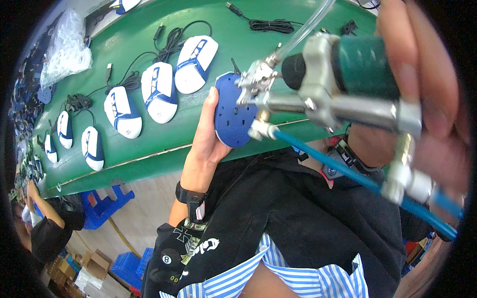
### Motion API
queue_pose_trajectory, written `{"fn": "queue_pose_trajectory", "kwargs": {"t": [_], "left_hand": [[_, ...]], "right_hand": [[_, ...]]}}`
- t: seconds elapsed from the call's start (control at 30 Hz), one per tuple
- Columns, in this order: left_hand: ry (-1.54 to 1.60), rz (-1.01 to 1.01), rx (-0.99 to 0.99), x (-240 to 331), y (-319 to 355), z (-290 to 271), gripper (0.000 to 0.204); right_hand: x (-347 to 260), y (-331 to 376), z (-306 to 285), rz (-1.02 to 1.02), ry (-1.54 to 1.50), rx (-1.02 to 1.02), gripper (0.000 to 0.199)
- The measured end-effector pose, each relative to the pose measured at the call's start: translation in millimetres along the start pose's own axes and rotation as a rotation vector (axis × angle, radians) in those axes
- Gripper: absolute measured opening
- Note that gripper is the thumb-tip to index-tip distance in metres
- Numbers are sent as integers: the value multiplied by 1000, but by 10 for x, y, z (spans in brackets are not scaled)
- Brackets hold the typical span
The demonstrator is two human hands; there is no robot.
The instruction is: The worker uses a pneumatic screwdriver to fasten parts of computer mice on an assembly line.
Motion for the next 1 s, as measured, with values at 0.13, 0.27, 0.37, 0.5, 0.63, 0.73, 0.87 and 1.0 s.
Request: {"fn": "queue_pose_trajectory", "kwargs": {"t": [0.13,0.27,0.37,0.5,0.63,0.73,0.87,1.0], "left_hand": [[8,11,-44,40,44,-36,65],[20,13,-28,66,71,-72,65],[28,1,-39,65,81,-47,63],[10,-7,-40,56,102,-35,58],[-54,-3,-43,67,135,-64,55],[21,-13,-44,59,150,-3,59],[25,63,47,122,159,-278,72],[24,36,49,126,161,-283,67]], "right_hand": [[117,-31,48,-11,-39,-9,11],[208,-22,110,-5,-49,-10,10],[212,-23,156,3,-32,-10,9],[172,-21,219,3,10,-18,8],[143,-34,268,-85,73,-65,8],[-146,-34,303,-174,86,-141,8],[-181,232,138,-300,-310,-227,15],[-306,423,32,-405,-544,-250,22]]}}
Point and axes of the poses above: each hand's wrist, its own y-axis away from the middle knuckle, its own z-axis out of the palm, x = y × z, the point moved 9 cm from there along -y, towards the middle knuckle, and after that the axes turned 10 degrees about y, right-handed, at the moved point
